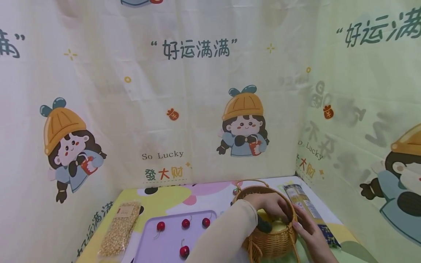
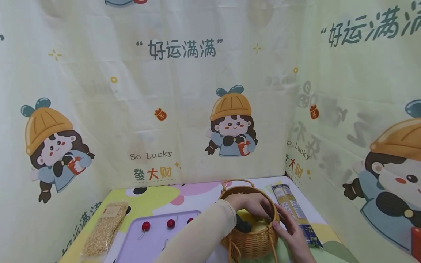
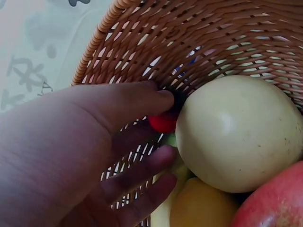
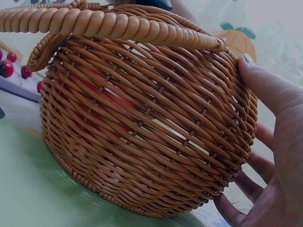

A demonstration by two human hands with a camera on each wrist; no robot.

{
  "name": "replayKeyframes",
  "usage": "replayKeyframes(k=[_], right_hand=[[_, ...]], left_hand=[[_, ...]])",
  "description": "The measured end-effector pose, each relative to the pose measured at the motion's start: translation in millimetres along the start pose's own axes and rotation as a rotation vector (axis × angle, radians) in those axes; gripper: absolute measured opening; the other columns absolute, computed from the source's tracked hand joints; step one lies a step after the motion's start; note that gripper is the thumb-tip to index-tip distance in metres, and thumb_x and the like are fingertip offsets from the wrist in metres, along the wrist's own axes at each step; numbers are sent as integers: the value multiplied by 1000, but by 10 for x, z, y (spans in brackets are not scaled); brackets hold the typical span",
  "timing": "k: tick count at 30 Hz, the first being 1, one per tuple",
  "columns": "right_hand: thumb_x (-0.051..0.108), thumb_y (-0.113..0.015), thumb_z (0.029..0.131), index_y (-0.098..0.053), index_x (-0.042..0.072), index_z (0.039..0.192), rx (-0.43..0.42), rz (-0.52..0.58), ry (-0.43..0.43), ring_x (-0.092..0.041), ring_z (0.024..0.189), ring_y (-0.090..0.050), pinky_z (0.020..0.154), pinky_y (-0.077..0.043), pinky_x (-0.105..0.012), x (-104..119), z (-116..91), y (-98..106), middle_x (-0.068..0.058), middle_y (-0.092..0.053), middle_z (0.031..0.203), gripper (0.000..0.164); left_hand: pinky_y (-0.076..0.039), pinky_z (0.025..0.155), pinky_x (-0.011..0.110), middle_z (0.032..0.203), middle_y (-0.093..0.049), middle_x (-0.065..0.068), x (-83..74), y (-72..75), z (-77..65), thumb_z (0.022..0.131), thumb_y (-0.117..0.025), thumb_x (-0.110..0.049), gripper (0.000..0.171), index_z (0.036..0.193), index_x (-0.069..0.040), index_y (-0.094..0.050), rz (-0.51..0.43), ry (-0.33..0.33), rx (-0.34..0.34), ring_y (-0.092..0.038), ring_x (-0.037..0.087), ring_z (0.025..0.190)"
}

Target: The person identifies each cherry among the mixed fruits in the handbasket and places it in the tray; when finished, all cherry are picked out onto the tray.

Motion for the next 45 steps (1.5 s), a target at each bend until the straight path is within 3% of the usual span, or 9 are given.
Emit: replayKeyframes(k=[4, 9, 17, 23, 26, 30, 36, 40, 45], right_hand=[[26, -54, 119, -28, 11, 176, 14, 16, 43, 25, 120, -48, 94, -52, -14, 29, -5, 60, 35, -44, 144, 64], [19, -52, 119, -29, 13, 176, 23, 37, 92, 26, 120, -49, 91, -53, -13, 53, -19, 208, 37, -45, 145, 62], [24, -51, 120, -27, 15, 176, 30, -6, 60, 27, 118, -47, 90, -55, -15, 28, -8, 237, 36, -41, 141, 62], [19, -50, 119, -28, 14, 175, 37, 25, 101, 25, 118, -49, 88, -55, -14, -7, -13, 216, 41, -47, 138, 60], [18, -50, 119, -27, 14, 176, 30, 40, 106, 26, 117, -49, 88, -54, -13, -30, -9, 212, 42, -46, 137, 61], [22, -51, 120, -24, 15, 176, 22, 36, 63, 27, 115, -47, 87, -53, -12, -42, 11, 204, 39, -43, 137, 63], [25, -51, 120, -24, 19, 176, 21, 46, 21, 27, 114, -47, 88, -52, -10, -53, 42, 154, 35, -42, 137, 63], [20, -54, 118, -29, 19, 174, 22, 75, 56, 27, 112, -48, 86, -55, -14, -82, 38, 101, 44, -47, 130, 61], [21, -56, 117, -31, 21, 174, 22, 84, 47, 27, 111, -49, 86, -57, -15, -119, 59, 26, 45, -48, 128, 62]], left_hand=[[-53, 91, 14, 114, -81, -16, -20, -12, 46, 105, -77, -24, 24, 128, -21, -84, 20, 14, -17, -70, -3, 100], [-56, 82, 15, 103, -80, -12, -76, 0, 100, 105, -76, -20, 24, 127, -16, -83, -37, 48, -37, -74, 4, 89], [-56, 89, 16, 106, -80, -15, -47, 77, -48, 99, -80, -15, 28, 126, -21, -85, -73, 60, -105, -70, -3, 94], [-55, 94, 16, 116, -79, -19, -53, 127, -186, 100, -82, -20, 27, 127, -25, -85, 3, -12, -184, -67, -4, 106], [-54, 91, 14, 117, -78, -20, -77, 154, -251, 101, -83, -22, 26, 127, -25, -83, 65, -64, -237, -67, -5, 105], [-53, 88, 11, 112, -75, -23, -102, 184, -361, 101, -84, -23, 25, 125, -27, -82, 67, -120, -288, -66, -9, 100], [-57, 91, 10, 113, -76, -20, -102, 226, -738, 101, -84, -17, 25, 125, -20, -82, -110, -256, -403, -71, -11, 99], [-60, 93, 15, 119, -76, -17, -11, 234, -1132, 100, -84, -14, 27, 127, -17, -81, -252, -339, -547, -72, -7, 104], [-61, 98, 21, 123, -77, -12, 234, 205, -1684, 100, -84, -15, 28, 128, -18, -81, -377, -367, -728, -74, -1, 111]])
Point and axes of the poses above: each hand's wrist, its own z-axis towards the middle knuckle, its own y-axis out of the back of the hand, x = y × z, the point moved 4 cm from there along z, towards the middle knuckle
